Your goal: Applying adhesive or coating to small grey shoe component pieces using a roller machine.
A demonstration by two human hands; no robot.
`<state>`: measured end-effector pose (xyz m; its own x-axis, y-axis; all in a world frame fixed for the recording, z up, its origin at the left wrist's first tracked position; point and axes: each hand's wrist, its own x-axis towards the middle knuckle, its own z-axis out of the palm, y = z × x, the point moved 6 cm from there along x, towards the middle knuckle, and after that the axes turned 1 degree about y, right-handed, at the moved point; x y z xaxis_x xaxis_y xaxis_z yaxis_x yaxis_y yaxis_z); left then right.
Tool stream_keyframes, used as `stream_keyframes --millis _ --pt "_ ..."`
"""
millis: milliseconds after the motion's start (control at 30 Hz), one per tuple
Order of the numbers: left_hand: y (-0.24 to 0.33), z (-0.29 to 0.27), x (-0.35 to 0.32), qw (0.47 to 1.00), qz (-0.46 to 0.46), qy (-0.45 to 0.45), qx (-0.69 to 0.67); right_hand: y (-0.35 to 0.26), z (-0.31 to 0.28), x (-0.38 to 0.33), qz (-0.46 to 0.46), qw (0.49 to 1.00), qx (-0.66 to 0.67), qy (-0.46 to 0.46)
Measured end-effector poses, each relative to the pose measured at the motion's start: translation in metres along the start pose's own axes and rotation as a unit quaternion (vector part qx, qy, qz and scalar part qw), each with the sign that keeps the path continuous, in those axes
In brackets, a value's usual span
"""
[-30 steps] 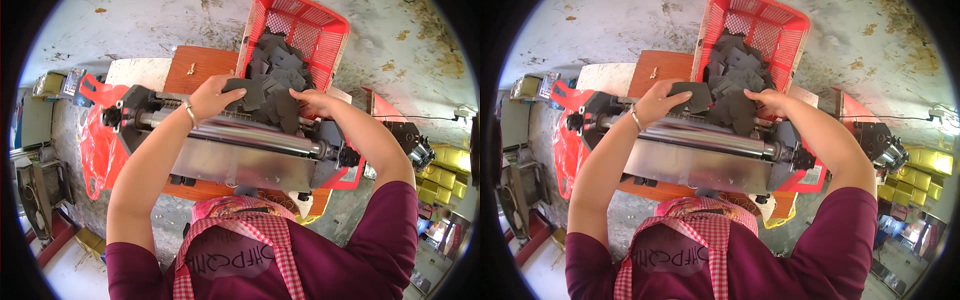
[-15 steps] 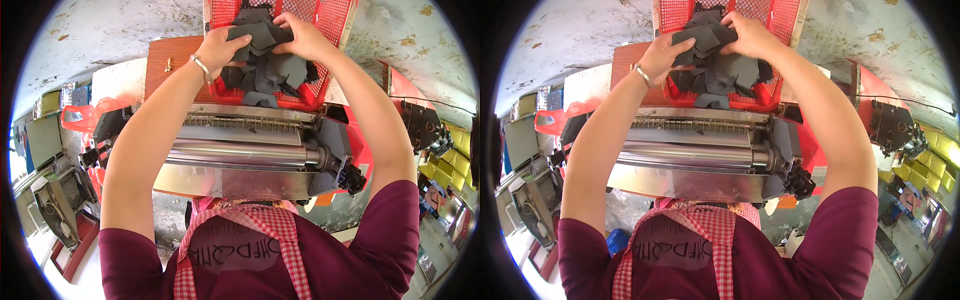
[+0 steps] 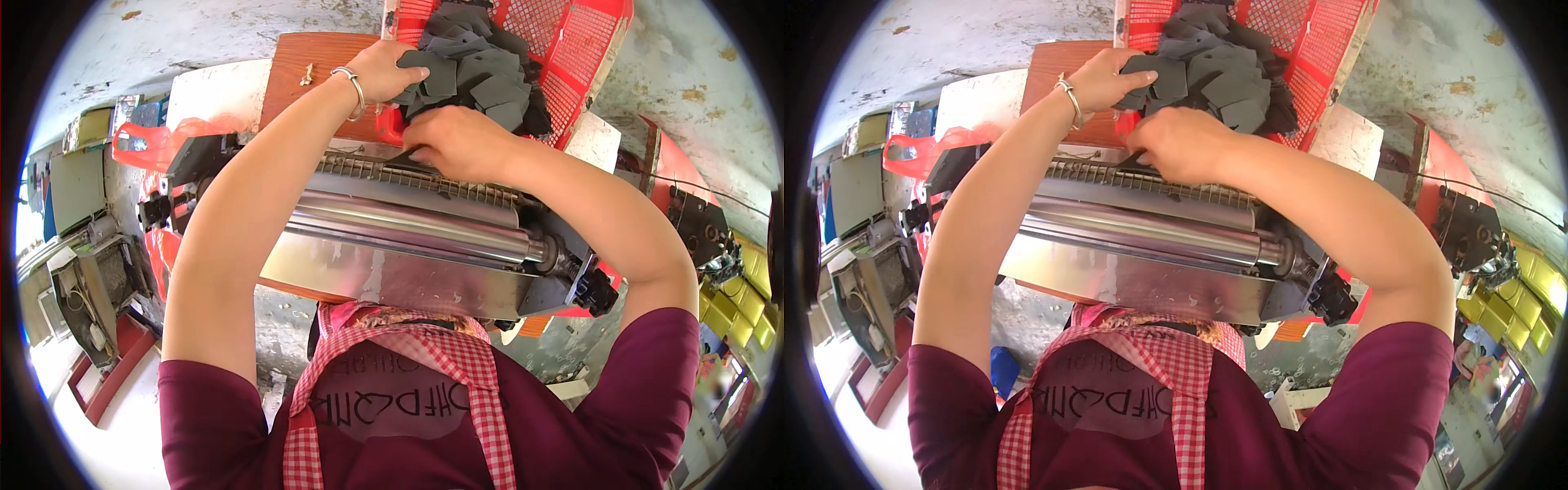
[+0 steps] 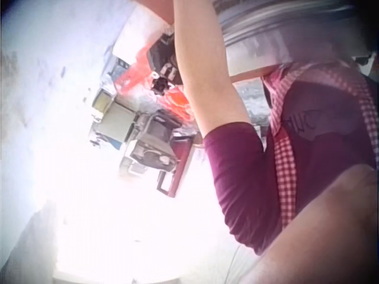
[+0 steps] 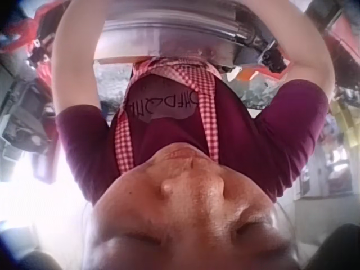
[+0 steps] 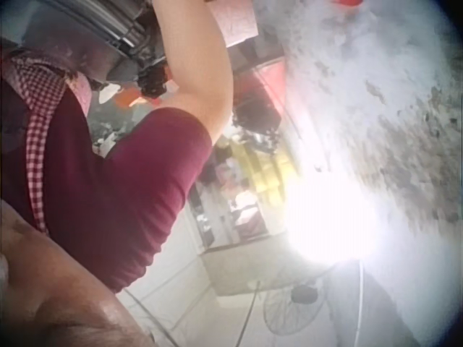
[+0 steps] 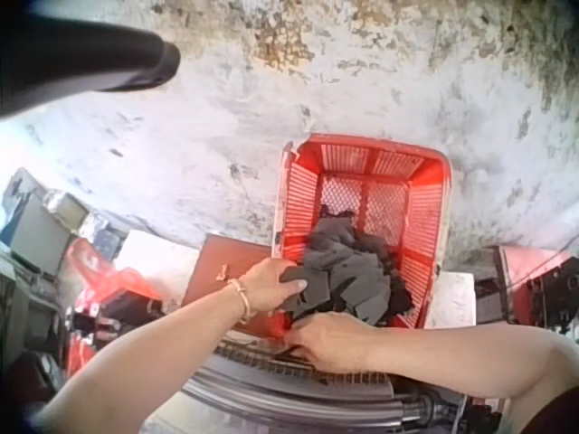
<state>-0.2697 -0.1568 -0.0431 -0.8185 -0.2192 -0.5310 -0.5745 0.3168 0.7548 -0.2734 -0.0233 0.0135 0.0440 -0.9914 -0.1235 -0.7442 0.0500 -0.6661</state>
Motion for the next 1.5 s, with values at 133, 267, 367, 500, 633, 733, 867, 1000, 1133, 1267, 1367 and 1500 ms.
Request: stream_keyframes --millis 133,267,367,500,633,733,867,1000,1133,1267,1367,1500 --pt "-0.004 -0.042 -0.032 0.991 0.102 0.076 -0.034 0.022 -0.022 0.006 0.128 0.969 0.210 0.022" --pt "0.022 -0.069 -0.113 0.961 0.157 0.095 -0.206 0.055 -0.051 -0.020 0.220 0.928 0.297 0.053" --pt "0.015 -0.066 -0.163 0.953 0.153 0.101 -0.241 0.076 -0.069 -0.047 0.272 0.960 0.014 0.067" --pt "0.006 -0.026 -0.208 0.948 0.126 0.116 -0.268 0.054 -0.098 -0.088 0.242 0.942 -0.110 0.204" --pt "-0.009 0.035 -0.247 0.974 0.104 0.068 -0.188 -0.093 -0.058 -0.105 0.198 0.966 0.090 0.139" --pt "0.004 0.075 -0.262 0.976 0.115 0.023 -0.184 -0.147 -0.003 -0.134 0.110 0.963 0.128 0.208" --pt "-0.002 0.107 -0.278 0.966 0.133 -0.029 -0.218 -0.133 0.053 -0.162 0.300 0.857 0.395 0.142" --pt "-0.043 0.135 -0.278 0.945 0.064 -0.092 -0.308 -0.111 0.100 -0.178 0.325 0.755 0.534 0.199" --pt "-0.068 0.147 -0.280 0.956 0.102 -0.021 -0.275 -0.088 0.133 -0.190 0.364 0.659 0.600 0.269" --pt "-0.069 0.145 -0.283 0.957 -0.015 -0.015 -0.288 -0.100 0.131 -0.186 0.352 0.676 0.594 0.257" --pt "-0.074 0.154 -0.273 0.934 -0.029 -0.075 -0.349 -0.101 0.127 -0.179 0.350 0.739 0.535 0.213" --pt "-0.065 0.147 -0.252 0.949 -0.071 -0.010 -0.306 -0.098 0.038 -0.163 0.243 0.863 -0.026 0.441"
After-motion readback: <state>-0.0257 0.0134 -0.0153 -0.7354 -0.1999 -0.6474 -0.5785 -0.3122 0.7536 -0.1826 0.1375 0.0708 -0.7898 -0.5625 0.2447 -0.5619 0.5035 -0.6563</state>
